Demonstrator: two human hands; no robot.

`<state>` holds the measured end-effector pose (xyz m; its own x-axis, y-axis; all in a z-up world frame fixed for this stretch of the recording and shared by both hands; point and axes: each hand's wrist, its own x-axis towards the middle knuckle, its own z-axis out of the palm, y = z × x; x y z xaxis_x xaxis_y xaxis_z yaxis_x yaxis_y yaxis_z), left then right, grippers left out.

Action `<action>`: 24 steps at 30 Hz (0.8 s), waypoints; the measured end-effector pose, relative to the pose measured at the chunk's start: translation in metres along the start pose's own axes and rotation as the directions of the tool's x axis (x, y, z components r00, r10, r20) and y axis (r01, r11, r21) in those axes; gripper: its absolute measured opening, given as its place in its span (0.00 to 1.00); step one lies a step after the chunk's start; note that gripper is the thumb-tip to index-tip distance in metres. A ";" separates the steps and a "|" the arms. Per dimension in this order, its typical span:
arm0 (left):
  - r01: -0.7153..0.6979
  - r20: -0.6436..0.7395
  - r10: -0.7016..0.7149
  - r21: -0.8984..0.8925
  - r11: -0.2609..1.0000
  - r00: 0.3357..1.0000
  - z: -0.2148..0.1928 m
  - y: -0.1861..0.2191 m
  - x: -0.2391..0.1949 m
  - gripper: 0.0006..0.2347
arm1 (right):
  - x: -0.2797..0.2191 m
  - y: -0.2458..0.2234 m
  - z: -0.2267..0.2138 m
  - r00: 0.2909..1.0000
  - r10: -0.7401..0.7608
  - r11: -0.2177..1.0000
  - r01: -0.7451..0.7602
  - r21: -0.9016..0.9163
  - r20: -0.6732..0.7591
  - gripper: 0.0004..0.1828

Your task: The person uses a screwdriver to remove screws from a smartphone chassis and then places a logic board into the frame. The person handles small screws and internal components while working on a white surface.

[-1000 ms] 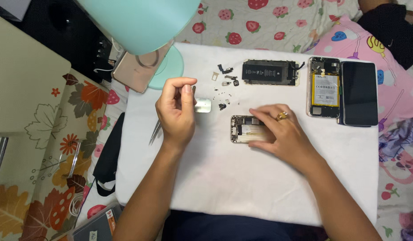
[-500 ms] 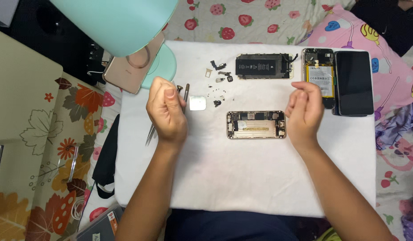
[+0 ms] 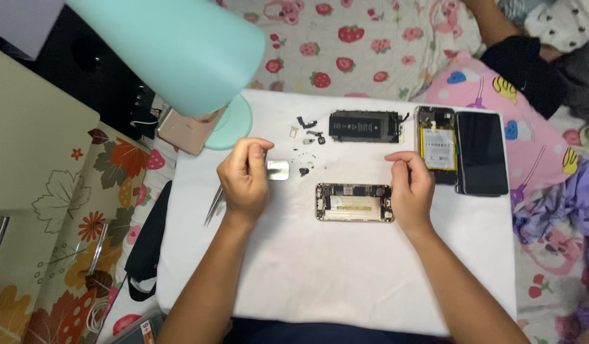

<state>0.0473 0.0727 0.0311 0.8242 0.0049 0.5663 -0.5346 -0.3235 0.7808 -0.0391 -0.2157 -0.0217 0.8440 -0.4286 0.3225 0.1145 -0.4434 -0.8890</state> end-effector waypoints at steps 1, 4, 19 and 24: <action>0.002 -0.004 -0.002 0.002 1.000 1.000 0.000 -0.001 -0.001 0.12 | 0.000 0.001 0.000 1.000 -0.001 1.000 0.001 0.001 0.005 0.11; 0.001 0.027 -0.001 -0.013 1.000 1.000 0.003 -0.007 -0.001 0.12 | -0.001 0.004 0.001 1.000 -0.010 1.000 0.010 -0.003 -0.009 0.10; 0.007 0.105 -0.010 0.022 1.000 0.994 0.002 -0.002 0.005 0.12 | -0.001 -0.003 0.000 1.000 0.005 1.000 -0.004 -0.011 0.021 0.12; -0.039 0.142 0.030 0.061 0.997 0.989 0.001 0.000 0.007 0.11 | 0.001 0.000 0.000 0.998 -0.031 0.999 0.031 -0.005 0.048 0.11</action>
<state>0.0533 0.0717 0.0345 0.8260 -0.1389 0.5463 -0.5538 -0.3807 0.7405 -0.0386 -0.2164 -0.0215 0.8644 -0.3760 0.3337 0.1380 -0.4608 -0.8767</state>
